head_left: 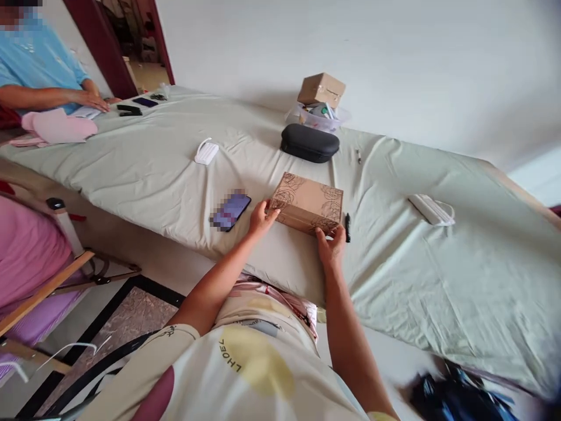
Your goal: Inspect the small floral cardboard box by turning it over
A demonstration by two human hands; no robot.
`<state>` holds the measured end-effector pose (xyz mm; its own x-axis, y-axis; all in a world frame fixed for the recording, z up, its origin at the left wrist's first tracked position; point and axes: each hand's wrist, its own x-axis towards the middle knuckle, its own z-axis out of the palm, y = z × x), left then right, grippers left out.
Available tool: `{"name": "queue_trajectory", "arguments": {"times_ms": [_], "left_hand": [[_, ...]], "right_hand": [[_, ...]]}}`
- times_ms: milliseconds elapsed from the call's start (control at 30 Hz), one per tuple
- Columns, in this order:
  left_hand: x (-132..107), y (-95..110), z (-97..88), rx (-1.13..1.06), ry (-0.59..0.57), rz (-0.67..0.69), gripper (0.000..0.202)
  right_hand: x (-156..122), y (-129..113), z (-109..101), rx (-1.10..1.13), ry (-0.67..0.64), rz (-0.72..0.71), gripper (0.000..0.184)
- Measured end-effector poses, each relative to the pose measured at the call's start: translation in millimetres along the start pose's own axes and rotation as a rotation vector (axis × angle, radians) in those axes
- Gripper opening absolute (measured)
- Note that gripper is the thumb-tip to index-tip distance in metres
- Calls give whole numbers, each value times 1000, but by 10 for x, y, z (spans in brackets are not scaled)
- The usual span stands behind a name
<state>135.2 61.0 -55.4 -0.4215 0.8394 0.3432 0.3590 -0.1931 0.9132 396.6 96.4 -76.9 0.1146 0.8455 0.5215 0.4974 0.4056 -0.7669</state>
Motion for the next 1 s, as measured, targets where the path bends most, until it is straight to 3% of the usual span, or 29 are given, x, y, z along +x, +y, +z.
{"name": "queue_trajectory", "arguments": {"times_ms": [100,700,1000], "left_hand": [[-11,1,-32,8,6,11,38],[-40,-82,-50,22,16,51,51],[-112,81,-46,-71,168,184,69]], "right_hand": [[-30,-95,4,44,2,71,52],[-117,-200,-34,4,9,88,53],[-93,-407,-124,202,188,21,51]]}}
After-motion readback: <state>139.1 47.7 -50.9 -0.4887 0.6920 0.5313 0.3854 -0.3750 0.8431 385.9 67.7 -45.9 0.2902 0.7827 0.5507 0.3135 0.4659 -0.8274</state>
